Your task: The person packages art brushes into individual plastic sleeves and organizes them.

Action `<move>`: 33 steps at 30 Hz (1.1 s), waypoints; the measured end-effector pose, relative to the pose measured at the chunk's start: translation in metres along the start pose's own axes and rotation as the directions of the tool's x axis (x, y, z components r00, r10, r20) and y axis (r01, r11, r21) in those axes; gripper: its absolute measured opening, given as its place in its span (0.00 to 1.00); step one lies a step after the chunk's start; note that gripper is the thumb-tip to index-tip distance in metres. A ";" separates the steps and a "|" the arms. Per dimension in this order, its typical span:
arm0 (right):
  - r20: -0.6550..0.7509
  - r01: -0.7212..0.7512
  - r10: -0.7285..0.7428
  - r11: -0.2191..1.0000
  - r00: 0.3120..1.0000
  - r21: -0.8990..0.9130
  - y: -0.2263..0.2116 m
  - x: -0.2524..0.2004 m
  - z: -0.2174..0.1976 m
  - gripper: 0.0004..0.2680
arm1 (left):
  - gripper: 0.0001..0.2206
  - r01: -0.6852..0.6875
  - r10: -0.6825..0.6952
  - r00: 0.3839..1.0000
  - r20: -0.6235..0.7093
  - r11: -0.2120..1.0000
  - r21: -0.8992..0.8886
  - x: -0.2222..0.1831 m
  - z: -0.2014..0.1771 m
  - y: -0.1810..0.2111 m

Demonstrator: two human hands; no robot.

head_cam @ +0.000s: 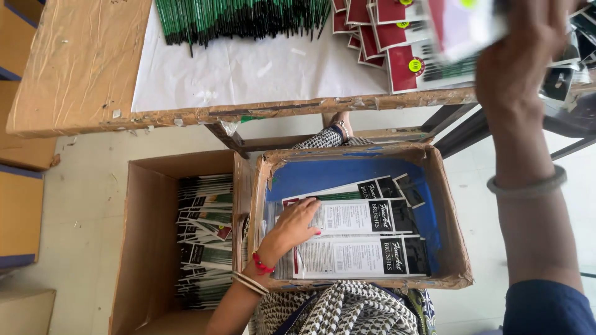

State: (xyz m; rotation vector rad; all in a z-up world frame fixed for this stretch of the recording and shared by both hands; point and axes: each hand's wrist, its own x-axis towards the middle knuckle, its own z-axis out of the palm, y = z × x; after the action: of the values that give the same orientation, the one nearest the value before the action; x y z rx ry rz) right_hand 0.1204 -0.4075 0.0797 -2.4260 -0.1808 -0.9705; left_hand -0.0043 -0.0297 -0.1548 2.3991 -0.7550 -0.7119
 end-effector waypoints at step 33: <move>0.700 -0.648 0.028 0.406 0.714 0.645 -0.097 -0.282 0.031 0.10 | 0.18 -0.686 0.268 0.627 -0.732 0.636 -0.354 -0.044 -0.069 0.118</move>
State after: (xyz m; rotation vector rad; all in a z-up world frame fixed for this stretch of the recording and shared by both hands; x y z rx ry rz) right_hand -0.0972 -0.2900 -0.0894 -1.5416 -0.2599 0.1950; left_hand -0.0355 -0.0638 -0.0183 1.5133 -0.7135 0.1181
